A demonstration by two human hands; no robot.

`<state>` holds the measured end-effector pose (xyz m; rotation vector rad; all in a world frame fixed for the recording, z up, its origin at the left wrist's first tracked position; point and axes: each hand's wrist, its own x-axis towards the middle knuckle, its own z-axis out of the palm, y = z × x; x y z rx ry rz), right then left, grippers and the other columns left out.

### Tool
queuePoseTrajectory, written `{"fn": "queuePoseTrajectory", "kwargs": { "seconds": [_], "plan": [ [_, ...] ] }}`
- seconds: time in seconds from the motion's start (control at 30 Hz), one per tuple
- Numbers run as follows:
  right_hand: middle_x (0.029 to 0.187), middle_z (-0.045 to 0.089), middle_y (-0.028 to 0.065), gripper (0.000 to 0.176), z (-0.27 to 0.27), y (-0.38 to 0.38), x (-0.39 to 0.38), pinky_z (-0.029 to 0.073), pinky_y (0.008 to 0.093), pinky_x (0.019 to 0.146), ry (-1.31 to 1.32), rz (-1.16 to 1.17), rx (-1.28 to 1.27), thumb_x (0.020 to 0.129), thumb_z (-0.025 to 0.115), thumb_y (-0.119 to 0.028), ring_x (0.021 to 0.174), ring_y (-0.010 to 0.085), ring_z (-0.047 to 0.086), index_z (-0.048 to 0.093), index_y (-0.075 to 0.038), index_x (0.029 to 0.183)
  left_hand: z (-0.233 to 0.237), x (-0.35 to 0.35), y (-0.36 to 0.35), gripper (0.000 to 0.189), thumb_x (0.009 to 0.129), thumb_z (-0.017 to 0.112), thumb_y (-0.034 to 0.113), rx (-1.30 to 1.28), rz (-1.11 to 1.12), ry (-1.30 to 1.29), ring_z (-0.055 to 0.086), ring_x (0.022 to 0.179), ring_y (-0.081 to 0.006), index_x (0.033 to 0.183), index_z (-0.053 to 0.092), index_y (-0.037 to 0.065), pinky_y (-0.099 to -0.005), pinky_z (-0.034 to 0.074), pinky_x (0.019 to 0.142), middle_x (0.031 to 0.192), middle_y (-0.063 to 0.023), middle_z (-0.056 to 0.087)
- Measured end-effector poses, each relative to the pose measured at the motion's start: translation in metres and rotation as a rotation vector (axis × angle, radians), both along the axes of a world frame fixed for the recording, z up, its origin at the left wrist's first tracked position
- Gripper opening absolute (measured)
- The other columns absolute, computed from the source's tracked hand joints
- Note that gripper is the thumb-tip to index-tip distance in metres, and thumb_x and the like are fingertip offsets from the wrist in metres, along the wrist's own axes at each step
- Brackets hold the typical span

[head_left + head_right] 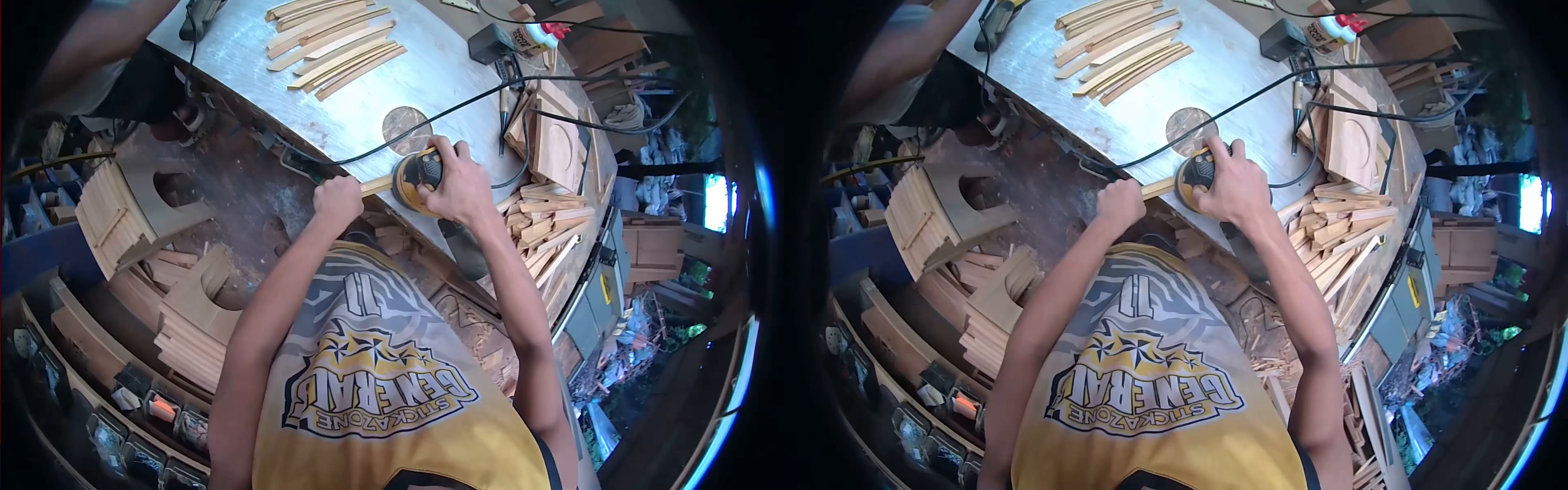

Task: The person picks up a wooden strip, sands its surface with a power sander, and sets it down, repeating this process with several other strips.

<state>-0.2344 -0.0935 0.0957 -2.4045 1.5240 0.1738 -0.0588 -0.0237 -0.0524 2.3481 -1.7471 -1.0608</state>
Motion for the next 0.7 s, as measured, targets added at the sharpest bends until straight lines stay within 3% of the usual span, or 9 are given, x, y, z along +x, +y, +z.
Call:
{"fn": "queuePoseTrajectory", "kwargs": {
  "seconds": [0.17, 0.5, 0.7],
  "plan": [
    [0.108, 0.059, 0.0202, 0.068, -0.005, 0.000, 0.005, 0.057, 0.0509, 0.080, -0.066, 0.055, -0.010, 0.075, 0.080, -0.038, 0.088, 0.0427, 0.068, 0.053, -0.018, 0.134, 0.002, 0.000, -0.004, 0.021, 0.085, 0.066, 0.014, 0.051, -0.054, -0.019, 0.073, 0.103, -0.0337, 0.101, 0.076, 0.004, -0.0451, 0.058, 0.088, 0.109, -0.0191, 0.074],
    [0.107, 0.057, 0.0217, 0.067, -0.012, -0.015, -0.021, 0.056, 0.0516, 0.081, -0.031, 0.009, -0.052, 0.074, 0.079, -0.032, 0.088, 0.0448, 0.067, 0.054, -0.021, 0.135, 0.000, -0.001, -0.004, 0.022, 0.085, 0.065, 0.013, 0.046, -0.107, -0.035, 0.073, 0.102, -0.0342, 0.102, 0.076, 0.003, -0.0447, 0.058, 0.088, 0.107, -0.0193, 0.074],
    [0.108, 0.056, 0.0244, 0.065, -0.005, -0.010, 0.006, 0.058, 0.0512, 0.077, -0.027, 0.031, -0.029, 0.075, 0.079, -0.032, 0.082, 0.0455, 0.068, 0.054, -0.020, 0.134, 0.004, -0.004, -0.011, 0.022, 0.082, 0.064, 0.011, 0.023, -0.119, -0.017, 0.073, 0.099, -0.0374, 0.096, 0.076, 0.001, -0.0469, 0.058, 0.087, 0.102, -0.0225, 0.074]
  ]
}}
